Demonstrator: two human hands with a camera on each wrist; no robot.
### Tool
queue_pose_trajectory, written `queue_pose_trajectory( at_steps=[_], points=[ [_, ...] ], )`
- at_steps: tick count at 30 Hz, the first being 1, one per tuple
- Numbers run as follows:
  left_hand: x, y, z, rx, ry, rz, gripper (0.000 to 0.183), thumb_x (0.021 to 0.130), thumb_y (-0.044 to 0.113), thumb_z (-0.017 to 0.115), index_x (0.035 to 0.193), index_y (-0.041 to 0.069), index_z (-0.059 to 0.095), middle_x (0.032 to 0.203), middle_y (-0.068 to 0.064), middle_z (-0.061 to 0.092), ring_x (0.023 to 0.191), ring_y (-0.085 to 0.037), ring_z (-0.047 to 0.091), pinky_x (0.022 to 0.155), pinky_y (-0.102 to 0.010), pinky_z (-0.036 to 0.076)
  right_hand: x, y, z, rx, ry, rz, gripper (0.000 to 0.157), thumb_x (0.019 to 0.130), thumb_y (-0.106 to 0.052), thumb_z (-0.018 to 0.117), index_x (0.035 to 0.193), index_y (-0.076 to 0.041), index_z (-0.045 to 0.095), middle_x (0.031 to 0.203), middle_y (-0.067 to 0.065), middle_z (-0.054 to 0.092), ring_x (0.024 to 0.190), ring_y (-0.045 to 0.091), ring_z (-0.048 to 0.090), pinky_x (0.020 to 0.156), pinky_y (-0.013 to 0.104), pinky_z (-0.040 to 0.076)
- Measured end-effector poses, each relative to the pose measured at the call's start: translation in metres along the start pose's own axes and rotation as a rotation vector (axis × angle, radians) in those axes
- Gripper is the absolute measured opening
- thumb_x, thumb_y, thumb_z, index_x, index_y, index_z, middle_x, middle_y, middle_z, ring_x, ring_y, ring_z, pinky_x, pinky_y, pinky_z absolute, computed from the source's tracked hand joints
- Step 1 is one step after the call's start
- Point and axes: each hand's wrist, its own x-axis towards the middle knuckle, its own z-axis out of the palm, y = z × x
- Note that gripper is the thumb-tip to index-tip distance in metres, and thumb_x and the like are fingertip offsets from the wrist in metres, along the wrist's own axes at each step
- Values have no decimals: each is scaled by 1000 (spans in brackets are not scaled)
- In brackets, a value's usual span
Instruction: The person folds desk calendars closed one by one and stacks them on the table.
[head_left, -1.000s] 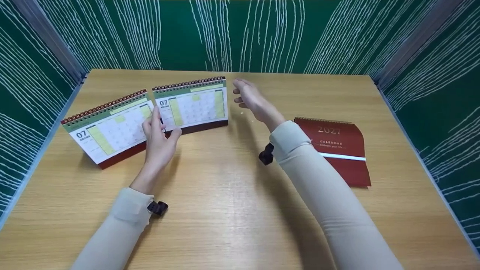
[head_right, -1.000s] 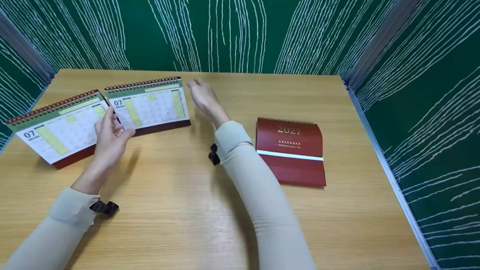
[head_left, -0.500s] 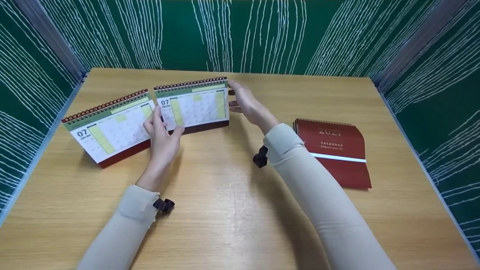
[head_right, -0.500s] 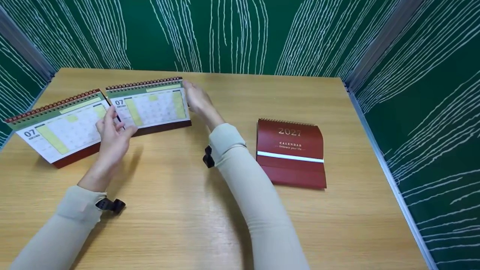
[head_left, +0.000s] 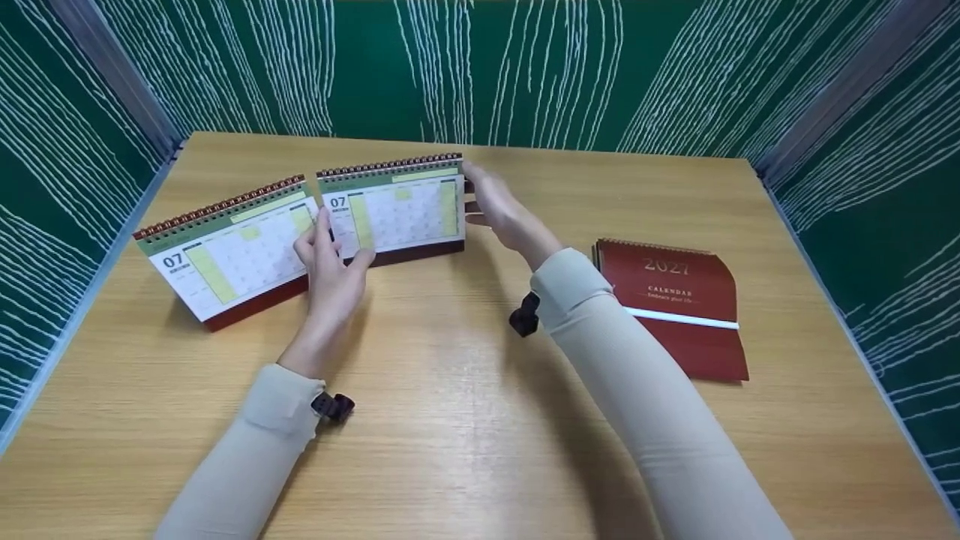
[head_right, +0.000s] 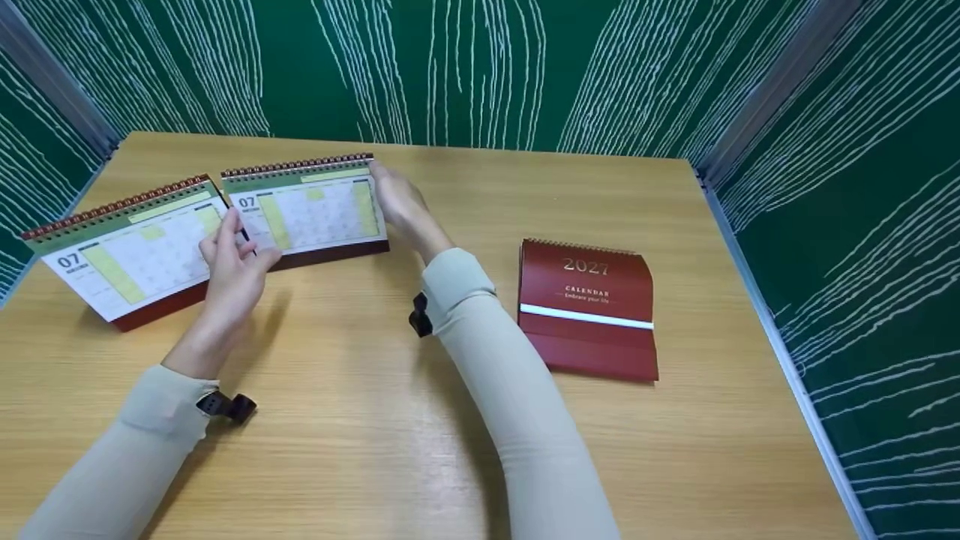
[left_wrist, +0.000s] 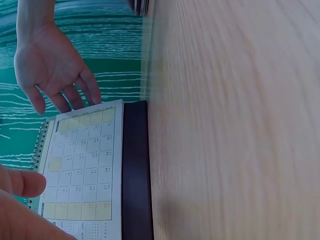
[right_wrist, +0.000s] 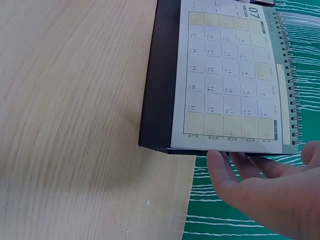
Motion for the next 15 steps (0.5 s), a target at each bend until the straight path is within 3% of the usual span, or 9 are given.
queue_pose_trajectory(
  at_steps=[15],
  points=[
    [0, -2, -1, -14, 15, 31, 91, 99, 9, 67, 172, 20, 13, 163, -11, 15, 148, -29, 36, 123, -41, 37, 3, -4, 0, 4, -5, 30, 59, 115, -49, 24, 156, -12, 45, 145, 12, 53, 131, 28, 54, 116, 42, 44]
  ],
)
